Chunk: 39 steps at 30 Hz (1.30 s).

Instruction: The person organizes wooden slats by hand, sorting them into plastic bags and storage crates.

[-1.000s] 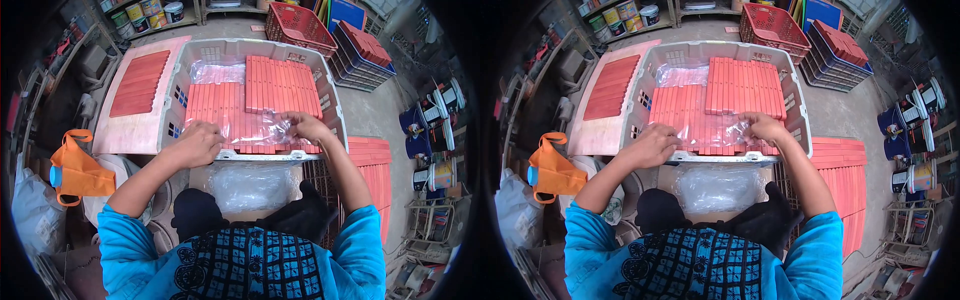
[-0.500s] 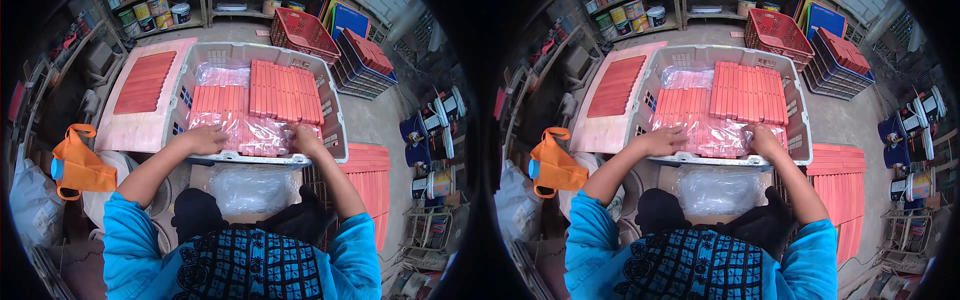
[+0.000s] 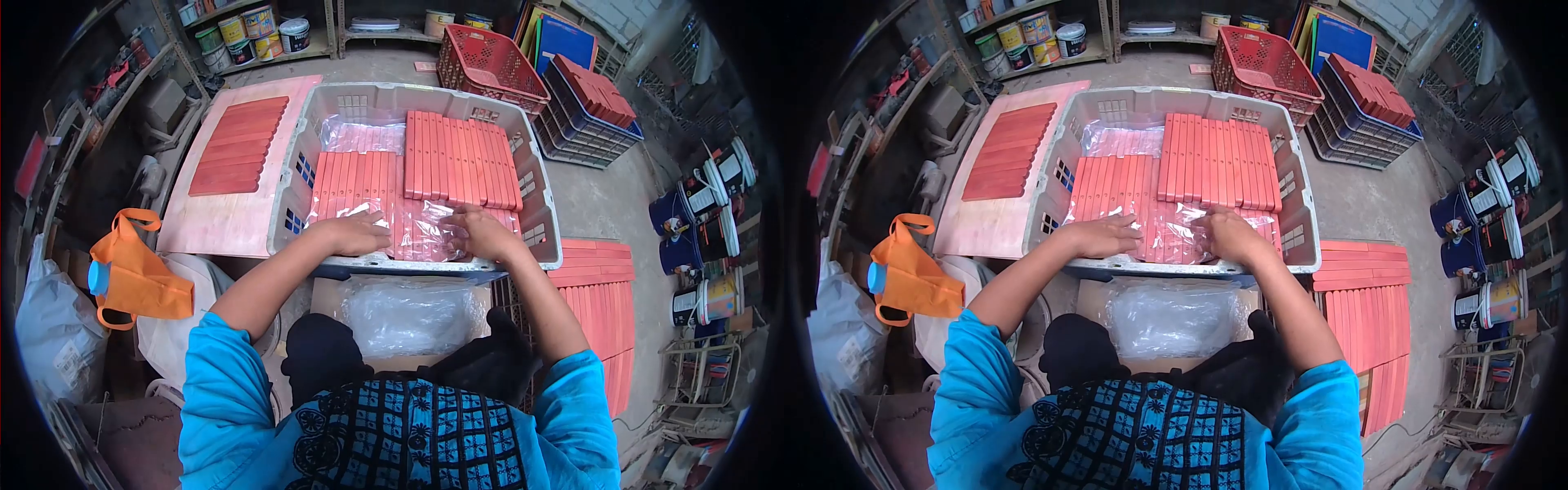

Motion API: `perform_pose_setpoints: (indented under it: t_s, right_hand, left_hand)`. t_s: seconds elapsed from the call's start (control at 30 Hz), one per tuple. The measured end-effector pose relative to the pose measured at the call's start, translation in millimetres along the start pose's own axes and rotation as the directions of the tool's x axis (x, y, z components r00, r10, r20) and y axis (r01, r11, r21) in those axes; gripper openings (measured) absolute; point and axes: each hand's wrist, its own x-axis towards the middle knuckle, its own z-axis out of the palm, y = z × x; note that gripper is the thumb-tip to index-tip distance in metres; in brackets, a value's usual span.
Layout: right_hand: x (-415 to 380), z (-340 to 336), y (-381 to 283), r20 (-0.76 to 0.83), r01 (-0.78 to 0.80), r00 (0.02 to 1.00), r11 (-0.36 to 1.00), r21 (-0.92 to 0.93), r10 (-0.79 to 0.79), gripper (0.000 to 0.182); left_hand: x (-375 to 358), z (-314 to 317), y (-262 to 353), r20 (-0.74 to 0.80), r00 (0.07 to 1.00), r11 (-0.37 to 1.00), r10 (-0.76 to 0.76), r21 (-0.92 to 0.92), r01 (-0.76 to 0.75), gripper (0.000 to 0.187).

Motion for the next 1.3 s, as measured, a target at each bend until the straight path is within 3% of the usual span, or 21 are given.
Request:
perform_pose_setpoints:
  t_s: [0.13, 0.17, 0.27, 0.37, 0.47, 0.5, 0.6, 0.63, 0.67, 0.73, 0.8, 0.87, 1.03, 1.13, 1.23, 1.3]
  right_hand:
    - [1, 0, 2, 0.026, -0.042, 0.999, 0.999, 0.01, 0.041, 0.035]
    - [4, -2, 3, 0.026, -0.127, 0.992, 0.99, 0.06, 0.125, 0.031]
    - [-4, -15, -10, -0.051, -0.06, 0.995, 0.945, 0.323, 0.081, 0.026]
    - [5, 8, 16, 0.068, -0.009, 0.998, 0.999, 0.049, 0.005, 0.022]
    - [-12, -11, -8, -0.136, -0.102, 0.983, 0.983, 0.154, 0.123, 0.023]
    - [-16, -14, -11, -0.083, -0.094, 0.99, 0.965, 0.246, 0.118, 0.026]
    - [-18, 0, -4, 0.088, -0.243, 0.968, 0.963, 0.117, 0.233, 0.028]
    - [-23, -1, -2, 0.035, -0.171, 0.985, 0.974, 0.15, 0.168, 0.028]
    - [-29, -3, 2, -0.145, -0.108, 0.98, 0.977, 0.186, 0.136, 0.027]
    - [-49, -9, -4, -0.484, 0.03, 0.871, 0.975, 0.222, 0.083, 0.027]
    - [-83, -17, -11, -0.724, 0.156, 0.686, 0.958, 0.24, 0.069, 0.021]
    - [-121, -14, -1, -0.845, 0.208, 0.514, 0.935, 0.287, 0.145, 0.021]
    - [-231, 53, 70, -0.839, -0.037, 0.28, 0.879, 0.476, 0.466, 0.022]
    - [-293, 107, 100, -0.705, -0.084, 0.142, 0.719, 0.69, 0.694, 0.022]
    - [-328, 137, 104, -0.58, -0.034, 0.021, 0.581, 0.814, 0.814, 0.024]
    - [-335, 137, 100, -0.589, -0.028, 0.034, 0.59, 0.807, 0.808, 0.024]
  left_hand:
    - [2, 5, -8, 0.015, 0.997, 0.997, 0.07, -0.038, -0.069, 0.055]
    - [-2, 1, -5, 0.031, 0.997, 0.997, 0.069, -0.044, -0.067, 0.055]
    - [0, 6, -6, 0.007, 1.0, 0.995, 0.011, -0.102, -0.01, 0.056]
    - [-4, 6, -1, -0.015, 1.0, 0.99, -0.006, -0.144, 0.004, 0.057]
    - [0, 10, -7, -0.057, 0.998, 0.986, -0.025, -0.167, 0.016, 0.055]
    - [-1, 11, -7, -0.074, 0.997, 0.984, -0.038, -0.179, 0.024, 0.054]
    - [-3, 7, -6, -0.06, 0.992, 0.991, 0.107, -0.074, -0.111, 0.05]
    - [2, 9, -11, -0.082, 0.992, 0.993, 0.1, -0.053, -0.104, 0.047]
    - [13, 17, -20, -0.105, 0.99, 0.995, 0.094, -0.035, -0.098, 0.044]
    - [18, 22, -28, -0.131, 0.984, 0.992, 0.125, 0.026, -0.122, 0.039]
    - [16, 21, -29, -0.134, 0.971, 0.977, 0.197, 0.113, -0.183, 0.036]
    - [12, 19, -27, -0.134, 0.965, 0.964, 0.228, 0.171, -0.204, 0.036]
    - [-4, 7, -6, -0.13, 0.973, 0.96, 0.191, 0.231, -0.158, 0.033]
    - [10, 18, -23, -0.303, 0.947, 0.991, 0.112, -0.039, -0.129, 0.029]
    - [15, 19, -24, -0.362, 0.932, 0.976, 0.006, -0.202, -0.085, 0.033]
    - [14, 20, -26, -0.418, 0.908, 0.976, 0.026, -0.185, -0.113, 0.034]
